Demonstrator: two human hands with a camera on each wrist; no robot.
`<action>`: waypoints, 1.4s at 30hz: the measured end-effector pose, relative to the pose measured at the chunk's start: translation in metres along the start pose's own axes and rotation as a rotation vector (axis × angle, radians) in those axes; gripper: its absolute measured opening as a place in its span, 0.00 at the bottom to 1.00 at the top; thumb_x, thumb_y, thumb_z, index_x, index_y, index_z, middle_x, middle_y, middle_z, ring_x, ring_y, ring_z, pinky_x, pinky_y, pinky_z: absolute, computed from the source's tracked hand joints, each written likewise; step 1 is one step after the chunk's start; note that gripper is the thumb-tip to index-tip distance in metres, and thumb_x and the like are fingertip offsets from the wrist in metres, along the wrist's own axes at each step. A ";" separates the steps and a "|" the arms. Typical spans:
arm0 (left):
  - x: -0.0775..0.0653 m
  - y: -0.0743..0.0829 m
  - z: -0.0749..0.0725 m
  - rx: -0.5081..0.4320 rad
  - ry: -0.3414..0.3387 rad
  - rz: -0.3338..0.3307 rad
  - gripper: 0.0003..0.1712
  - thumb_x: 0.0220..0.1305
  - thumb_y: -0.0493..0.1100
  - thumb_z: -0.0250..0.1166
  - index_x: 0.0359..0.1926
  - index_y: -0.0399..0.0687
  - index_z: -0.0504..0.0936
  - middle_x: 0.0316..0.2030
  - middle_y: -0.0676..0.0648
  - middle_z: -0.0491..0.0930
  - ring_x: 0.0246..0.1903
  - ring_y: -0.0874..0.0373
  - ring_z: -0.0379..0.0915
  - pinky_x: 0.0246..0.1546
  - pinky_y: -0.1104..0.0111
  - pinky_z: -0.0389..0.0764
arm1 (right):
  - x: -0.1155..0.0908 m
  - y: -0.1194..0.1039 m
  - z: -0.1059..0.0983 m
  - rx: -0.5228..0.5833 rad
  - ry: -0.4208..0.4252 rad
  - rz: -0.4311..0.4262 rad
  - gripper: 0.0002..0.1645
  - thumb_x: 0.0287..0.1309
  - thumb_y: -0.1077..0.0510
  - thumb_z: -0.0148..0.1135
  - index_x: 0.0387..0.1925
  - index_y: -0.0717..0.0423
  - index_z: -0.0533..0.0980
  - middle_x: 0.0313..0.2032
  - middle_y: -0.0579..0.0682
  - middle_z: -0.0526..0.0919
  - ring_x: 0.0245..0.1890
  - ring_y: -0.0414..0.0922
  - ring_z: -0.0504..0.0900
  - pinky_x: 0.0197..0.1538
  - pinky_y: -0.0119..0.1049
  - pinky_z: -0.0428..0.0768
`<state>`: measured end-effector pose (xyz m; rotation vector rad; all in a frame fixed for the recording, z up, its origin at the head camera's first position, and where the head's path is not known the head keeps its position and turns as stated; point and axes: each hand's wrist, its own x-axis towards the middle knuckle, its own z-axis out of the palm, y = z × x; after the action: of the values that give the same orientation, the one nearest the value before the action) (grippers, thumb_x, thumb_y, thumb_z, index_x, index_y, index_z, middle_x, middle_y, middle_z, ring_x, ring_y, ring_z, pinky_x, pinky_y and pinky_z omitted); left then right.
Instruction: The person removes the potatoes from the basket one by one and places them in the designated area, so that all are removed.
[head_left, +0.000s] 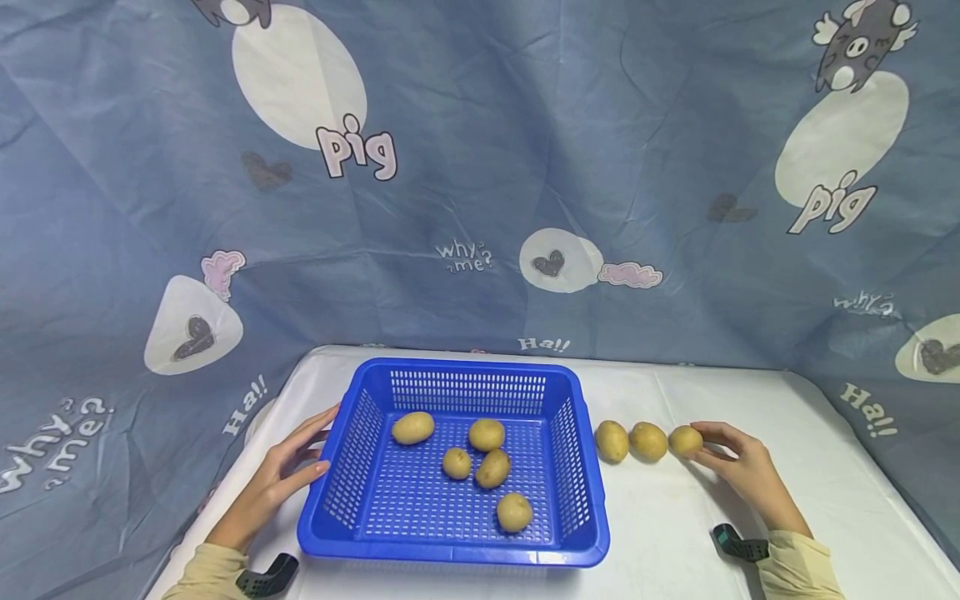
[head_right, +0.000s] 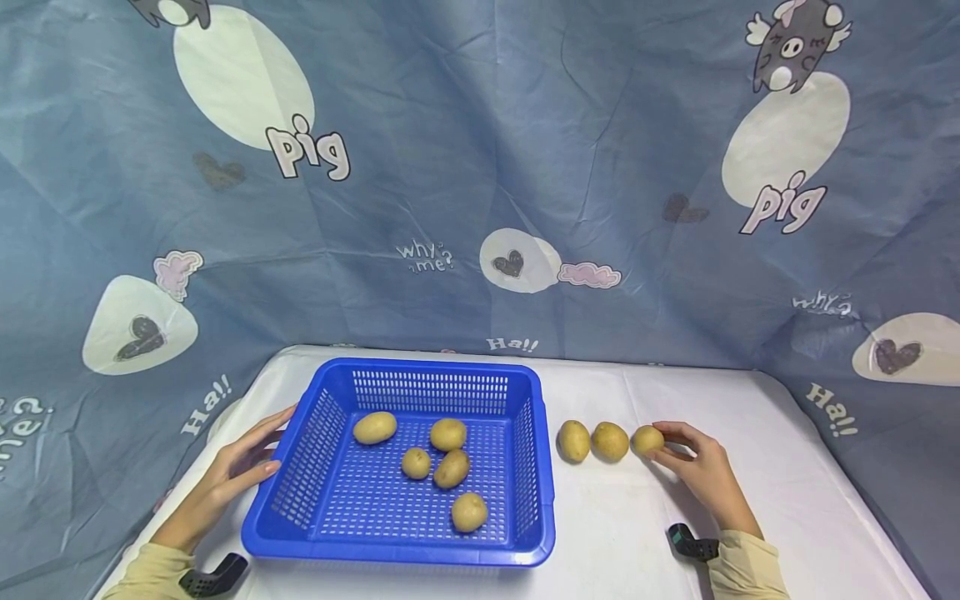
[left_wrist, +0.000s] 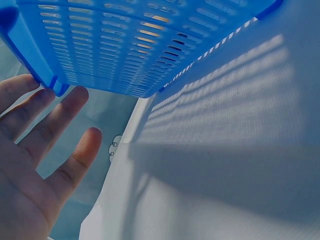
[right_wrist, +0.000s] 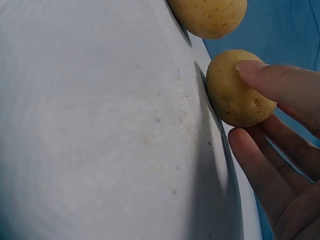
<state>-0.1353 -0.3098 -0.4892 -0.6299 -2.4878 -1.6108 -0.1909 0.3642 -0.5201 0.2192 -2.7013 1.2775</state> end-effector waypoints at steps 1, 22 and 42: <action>0.000 0.000 0.000 0.000 0.000 0.000 0.39 0.71 0.32 0.57 0.80 0.48 0.60 0.77 0.52 0.64 0.65 0.72 0.69 0.60 0.79 0.73 | 0.000 0.000 0.000 0.005 -0.004 0.001 0.30 0.59 0.55 0.76 0.61 0.61 0.78 0.57 0.63 0.83 0.49 0.15 0.75 0.51 0.15 0.79; 0.000 0.002 0.000 -0.006 -0.011 0.005 0.39 0.71 0.32 0.57 0.80 0.49 0.60 0.77 0.51 0.63 0.66 0.71 0.69 0.60 0.79 0.72 | 0.001 0.001 -0.001 0.000 -0.011 -0.013 0.29 0.57 0.58 0.77 0.58 0.64 0.78 0.56 0.67 0.82 0.48 0.16 0.76 0.49 0.16 0.80; 0.000 0.004 0.000 -0.011 -0.010 0.007 0.39 0.71 0.32 0.57 0.80 0.49 0.60 0.77 0.50 0.64 0.67 0.72 0.68 0.60 0.81 0.72 | -0.001 0.002 -0.004 0.024 -0.032 0.050 0.39 0.57 0.51 0.77 0.65 0.62 0.74 0.61 0.64 0.79 0.51 0.14 0.73 0.53 0.17 0.80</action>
<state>-0.1339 -0.3086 -0.4862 -0.6485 -2.4826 -1.6237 -0.1901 0.3680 -0.5192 0.1775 -2.7356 1.3324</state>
